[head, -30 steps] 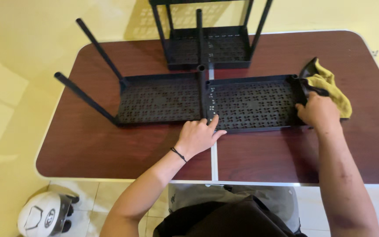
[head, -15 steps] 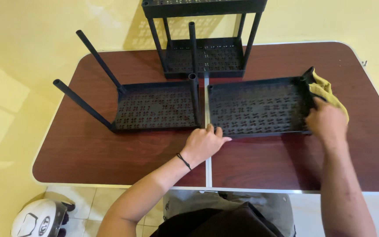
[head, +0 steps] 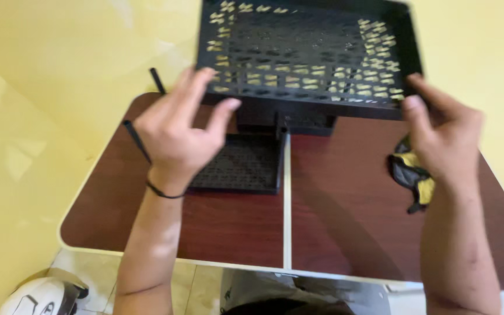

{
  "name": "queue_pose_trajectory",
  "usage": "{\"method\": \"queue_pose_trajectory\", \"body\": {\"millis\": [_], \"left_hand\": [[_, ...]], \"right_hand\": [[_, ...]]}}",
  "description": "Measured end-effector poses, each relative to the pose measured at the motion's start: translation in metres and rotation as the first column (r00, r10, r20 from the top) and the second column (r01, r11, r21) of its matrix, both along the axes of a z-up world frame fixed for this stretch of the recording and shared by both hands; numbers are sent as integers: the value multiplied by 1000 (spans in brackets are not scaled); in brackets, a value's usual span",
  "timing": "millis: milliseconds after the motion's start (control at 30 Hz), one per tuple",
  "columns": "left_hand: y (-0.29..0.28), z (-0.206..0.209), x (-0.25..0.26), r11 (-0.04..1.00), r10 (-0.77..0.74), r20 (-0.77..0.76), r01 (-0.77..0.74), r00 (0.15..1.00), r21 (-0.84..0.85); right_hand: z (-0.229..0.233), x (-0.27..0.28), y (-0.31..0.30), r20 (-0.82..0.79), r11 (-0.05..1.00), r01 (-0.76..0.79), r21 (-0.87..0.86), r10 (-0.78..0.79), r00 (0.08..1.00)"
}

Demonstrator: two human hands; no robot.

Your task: The person wipes a black perforated plastic tray with a yellow cloth, then assembles it into a two-tier stand by inserting legs and stacking trays. The person repeats the process with a second tray to build another stand.

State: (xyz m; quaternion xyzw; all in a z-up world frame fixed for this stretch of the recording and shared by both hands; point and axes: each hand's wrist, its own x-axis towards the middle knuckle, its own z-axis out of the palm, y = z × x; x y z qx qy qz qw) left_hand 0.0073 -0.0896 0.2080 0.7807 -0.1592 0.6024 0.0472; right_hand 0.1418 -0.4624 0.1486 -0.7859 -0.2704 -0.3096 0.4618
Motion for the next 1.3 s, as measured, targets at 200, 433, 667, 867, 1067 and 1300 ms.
{"method": "queue_pose_trajectory", "body": {"millis": [200, 433, 667, 867, 1067, 1300], "left_hand": [[79, -25, -33, 956, 101, -63, -114, 993, -269], [136, -68, -25, 919, 121, -101, -150, 988, -365], [145, -102, -5, 757, -223, -87, 116, 971, -644], [142, -121, 8, 595, -303, -72, 130, 950, -793], [122, -129, 29, 641, -372, 114, 343, 921, -687], [90, -117, 38, 649, -403, 159, 404, 901, -645]], "right_hand": [[1, -23, 113, 214, 991, -121, -53, 130, 968], [-43, -30, 173, 187, 994, 8, -110, 13, 982], [-79, -27, 187, 168, 985, -137, 103, 119, 979], [-102, -18, 197, 115, 825, -406, 393, 394, 912], [-108, -13, 189, 111, 814, -351, 463, 340, 934], [-110, -12, 163, 115, 769, -334, 545, 326, 938]]}}
